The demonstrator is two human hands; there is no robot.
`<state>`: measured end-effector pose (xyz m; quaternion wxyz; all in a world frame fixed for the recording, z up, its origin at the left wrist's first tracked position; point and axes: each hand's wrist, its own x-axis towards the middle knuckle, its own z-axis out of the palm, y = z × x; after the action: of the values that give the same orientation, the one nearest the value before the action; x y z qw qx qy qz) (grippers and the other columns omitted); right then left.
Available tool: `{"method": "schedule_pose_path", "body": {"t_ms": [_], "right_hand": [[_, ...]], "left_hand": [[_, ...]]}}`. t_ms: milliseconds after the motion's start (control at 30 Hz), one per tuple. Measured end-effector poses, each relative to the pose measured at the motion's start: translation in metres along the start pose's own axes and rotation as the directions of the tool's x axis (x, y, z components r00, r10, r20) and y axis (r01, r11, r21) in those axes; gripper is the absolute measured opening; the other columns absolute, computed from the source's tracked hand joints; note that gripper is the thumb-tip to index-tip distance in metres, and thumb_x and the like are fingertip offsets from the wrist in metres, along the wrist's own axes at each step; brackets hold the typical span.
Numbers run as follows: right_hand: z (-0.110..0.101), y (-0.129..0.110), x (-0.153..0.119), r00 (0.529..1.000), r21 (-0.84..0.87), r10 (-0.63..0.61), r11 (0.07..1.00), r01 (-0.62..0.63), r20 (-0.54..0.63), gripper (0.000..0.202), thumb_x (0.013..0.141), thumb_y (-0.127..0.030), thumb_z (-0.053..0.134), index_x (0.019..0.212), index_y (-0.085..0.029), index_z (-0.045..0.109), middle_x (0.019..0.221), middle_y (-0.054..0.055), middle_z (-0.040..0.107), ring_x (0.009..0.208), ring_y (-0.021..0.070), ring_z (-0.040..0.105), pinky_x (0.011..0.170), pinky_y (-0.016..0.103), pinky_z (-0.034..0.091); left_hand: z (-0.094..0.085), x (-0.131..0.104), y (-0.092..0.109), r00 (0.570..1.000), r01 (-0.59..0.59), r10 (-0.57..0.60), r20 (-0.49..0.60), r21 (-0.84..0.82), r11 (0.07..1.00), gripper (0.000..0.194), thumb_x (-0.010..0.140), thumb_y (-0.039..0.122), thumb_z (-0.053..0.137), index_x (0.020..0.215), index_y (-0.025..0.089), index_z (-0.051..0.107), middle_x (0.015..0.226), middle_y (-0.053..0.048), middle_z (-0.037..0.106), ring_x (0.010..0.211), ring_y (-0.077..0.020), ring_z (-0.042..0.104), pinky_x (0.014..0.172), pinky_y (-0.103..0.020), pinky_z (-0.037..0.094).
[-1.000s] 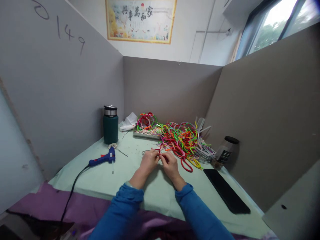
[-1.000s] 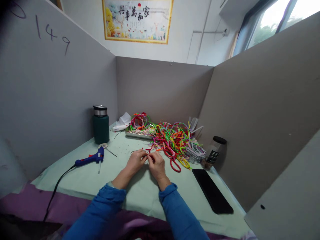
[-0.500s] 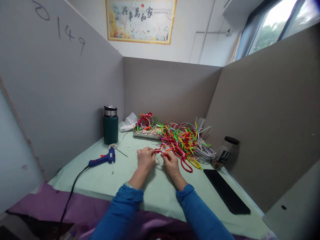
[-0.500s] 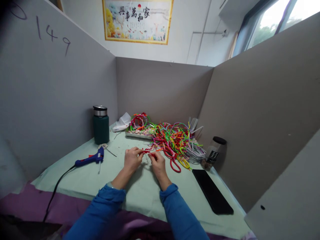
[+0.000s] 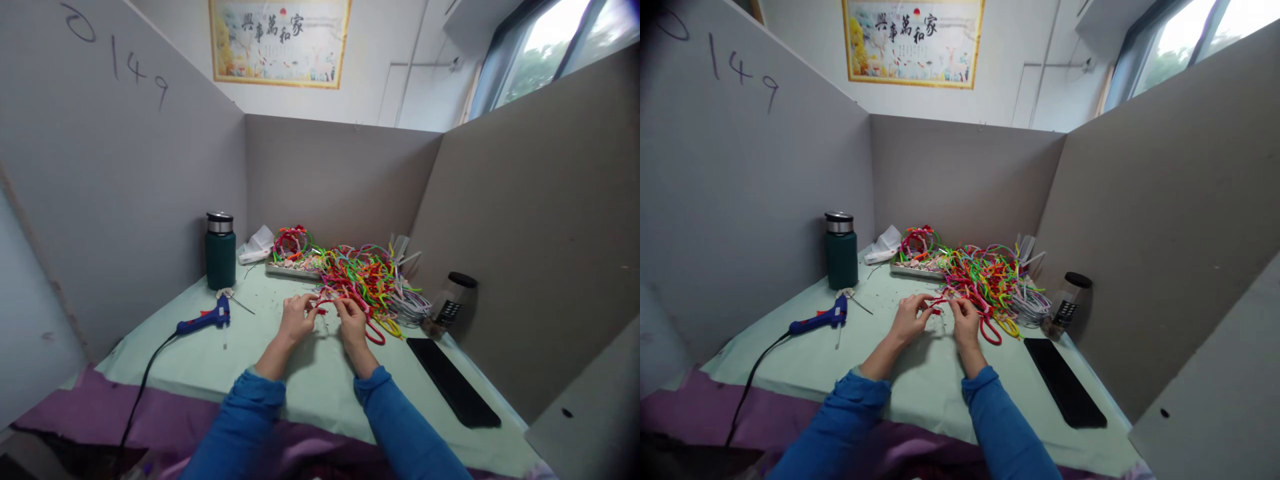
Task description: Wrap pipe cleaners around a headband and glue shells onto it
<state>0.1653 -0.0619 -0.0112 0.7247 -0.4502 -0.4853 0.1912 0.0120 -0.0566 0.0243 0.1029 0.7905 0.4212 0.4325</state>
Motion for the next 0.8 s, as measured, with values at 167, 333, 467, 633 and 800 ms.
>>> {"method": "schedule_pose_path", "body": {"t_ms": [167, 333, 467, 633, 800], "right_hand": [[-0.001, 0.006, 0.001, 0.998, -0.028, 0.062, 0.998, -0.061, 0.022, 0.031, 0.072, -0.046, 0.062, 0.071, -0.015, 0.063, 0.064, 0.000, 0.057, 0.062, 0.0140, 0.048, 0.059, 0.026, 0.039], [-0.002, 0.010, 0.000, 0.995, -0.108, 0.077, 0.992, -0.069, 0.070, 0.029, 0.069, -0.044, 0.064, 0.067, -0.015, 0.064, 0.063, 0.001, 0.059, 0.065, 0.0163, 0.052, 0.064, 0.028, 0.040], [-0.002, 0.014, 0.000, 0.993, -0.140, 0.076, 0.988, -0.062, 0.092, 0.027, 0.069, -0.042, 0.064, 0.065, -0.015, 0.064, 0.060, 0.000, 0.058, 0.062, 0.0164, 0.052, 0.062, 0.028, 0.040], [-0.002, 0.011, 0.000, 0.999, -0.206, -0.033, 0.978, 0.035, 0.014, 0.030, 0.076, -0.042, 0.060, 0.088, -0.016, 0.068, 0.089, 0.008, 0.061, 0.078, 0.0186, 0.056, 0.069, 0.030, 0.045], [0.000, -0.006, -0.008, 0.987, -0.233, -0.160, 0.959, 0.160, 0.017, 0.031, 0.082, -0.037, 0.055, 0.105, -0.018, 0.063, 0.114, 0.013, 0.051, 0.087, 0.0183, 0.056, 0.067, 0.029, 0.048]], "left_hand": [[-0.001, 0.001, -0.001, 0.997, -0.072, 0.076, 0.018, -0.179, 0.981, 0.025, 0.077, 0.014, 0.060, 0.099, 0.023, 0.069, 0.073, 0.000, 0.068, 0.069, -0.0137, 0.056, 0.073, -0.027, 0.040], [-0.001, 0.002, -0.002, 0.995, -0.097, 0.099, -0.001, -0.234, 0.967, 0.018, 0.080, 0.014, 0.058, 0.090, 0.019, 0.072, 0.077, -0.004, 0.069, 0.074, -0.0147, 0.056, 0.072, -0.026, 0.043], [0.000, 0.002, -0.002, 0.996, -0.091, 0.094, 0.003, -0.232, 0.968, 0.019, 0.080, 0.016, 0.060, 0.094, 0.019, 0.071, 0.084, -0.005, 0.069, 0.079, -0.0155, 0.057, 0.075, -0.027, 0.045], [0.004, 0.003, -0.006, 0.997, -0.032, 0.016, -0.082, -0.202, 0.979, 0.017, 0.081, 0.018, 0.059, 0.092, 0.019, 0.072, 0.080, -0.004, 0.066, 0.075, -0.0131, 0.058, 0.070, -0.024, 0.045], [0.006, 0.004, -0.012, 0.977, 0.007, -0.055, -0.208, -0.225, 0.974, 0.017, 0.083, 0.016, 0.056, 0.090, 0.015, 0.071, 0.078, -0.004, 0.064, 0.071, -0.0116, 0.059, 0.066, -0.022, 0.045]]}}
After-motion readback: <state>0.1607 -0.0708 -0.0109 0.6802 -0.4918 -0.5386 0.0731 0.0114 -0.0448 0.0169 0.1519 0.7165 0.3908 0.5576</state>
